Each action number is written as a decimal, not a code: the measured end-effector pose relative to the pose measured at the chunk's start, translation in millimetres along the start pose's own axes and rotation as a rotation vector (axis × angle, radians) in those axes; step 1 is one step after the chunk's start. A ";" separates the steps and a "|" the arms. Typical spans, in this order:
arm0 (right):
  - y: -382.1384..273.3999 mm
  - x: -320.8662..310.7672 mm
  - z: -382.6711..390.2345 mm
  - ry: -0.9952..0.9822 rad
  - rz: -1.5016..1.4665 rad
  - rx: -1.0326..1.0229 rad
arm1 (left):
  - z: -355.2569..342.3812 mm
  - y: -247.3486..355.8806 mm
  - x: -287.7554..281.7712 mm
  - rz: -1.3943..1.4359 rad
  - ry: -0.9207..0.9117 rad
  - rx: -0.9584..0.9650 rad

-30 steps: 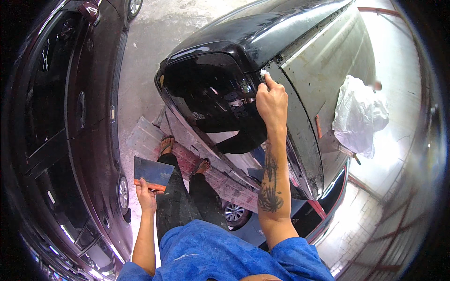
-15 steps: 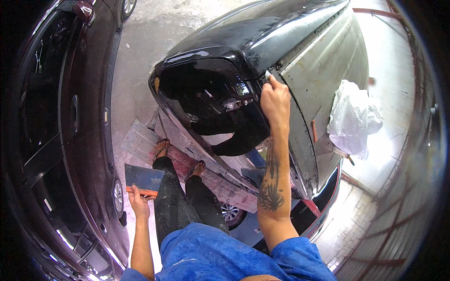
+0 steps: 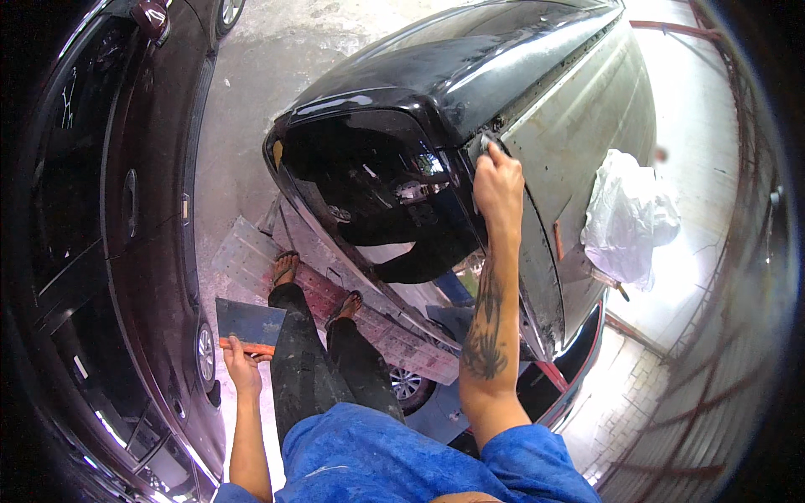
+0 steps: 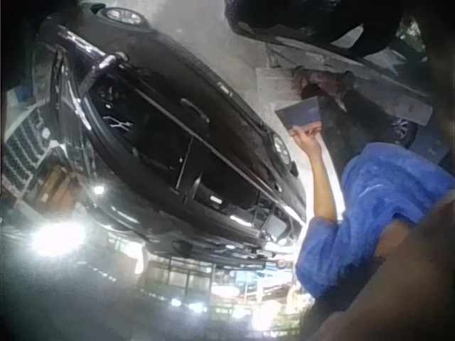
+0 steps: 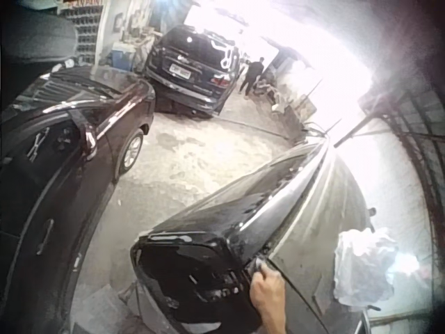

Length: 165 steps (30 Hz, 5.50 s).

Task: The person applies body filler to the rear trunk lid of a black car using a putty knife and a metal spreader. They spread the filler across the surface, smooth it, and scrape off excess material. The person works on the trunk lid while standing on a wooden plank.

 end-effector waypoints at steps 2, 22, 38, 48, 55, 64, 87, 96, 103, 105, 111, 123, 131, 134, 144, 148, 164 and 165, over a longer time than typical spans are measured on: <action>-0.8 -1.9 -0.8 0.026 -0.083 -0.026 | 1.1 0.8 1.6 0.013 -0.047 0.039; 23.3 31.0 84.0 0.096 -1.228 0.272 | 11.7 15.2 9.9 -0.011 -0.024 0.082; 2.5 69.7 77.4 0.105 -1.612 0.428 | 14.7 34.9 -11.0 -0.029 0.067 0.099; 18.5 47.8 56.7 -0.102 -1.571 0.496 | 11.2 29.7 -12.5 -0.078 0.000 0.071; 25.1 44.8 46.5 -0.191 -1.622 0.546 | 5.5 25.1 -17.4 -0.043 0.025 0.103; 30.3 37.5 36.6 -0.348 -1.606 0.520 | 0.3 24.8 -24.4 -0.027 0.026 0.093; 33.4 -15.6 34.1 -0.046 0.255 -0.384 | -6.6 18.1 -30.4 -0.031 0.020 0.078; 9.9 -6.7 28.0 -0.044 0.402 -0.407 | -4.9 14.6 -38.9 -0.025 0.053 0.093; -5.1 -9.0 21.5 -0.088 0.475 -0.458 | -8.7 13.8 -31.9 -0.024 0.049 0.110; -11.0 -10.9 24.3 -0.024 0.446 -0.531 | -9.1 14.0 -28.5 -0.017 0.045 0.090; -1.3 -9.1 23.4 -0.122 0.448 -0.424 | -5.3 22.9 -23.1 -0.021 0.029 0.107; -3.0 -8.9 16.5 -0.078 0.427 -0.418 | -4.4 25.5 -19.6 0.000 0.056 0.110; 7.6 -10.1 -9.1 -0.007 0.397 -0.428 | -6.7 22.0 -23.2 0.004 0.076 0.116; 12.2 -8.8 -13.4 -0.019 0.390 -0.414 | -7.2 19.7 -26.8 0.002 0.080 0.133; 9.3 -12.1 -20.6 -0.054 0.423 -0.376 | -4.1 21.0 -25.4 0.008 0.088 0.122; 5.6 -15.2 -25.2 -0.097 0.427 -0.364 | -6.0 23.6 -25.2 -0.003 0.022 0.158; -16.0 -12.6 -13.8 -0.114 0.580 -0.335 | -4.0 20.3 -26.2 0.009 0.086 0.137; -16.2 -14.4 -15.0 -0.115 0.545 -0.303 | -3.8 19.4 -29.1 -0.003 0.113 0.129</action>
Point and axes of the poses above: each hand's wrist, its own z-axis away from the middle knuckle, its own x-axis out of the palm, y = z × x, the point moved 5 cm from there along -z, towards the middle knuckle, and after that the axes turned 1 degree about -z, right-handed, at the moved point
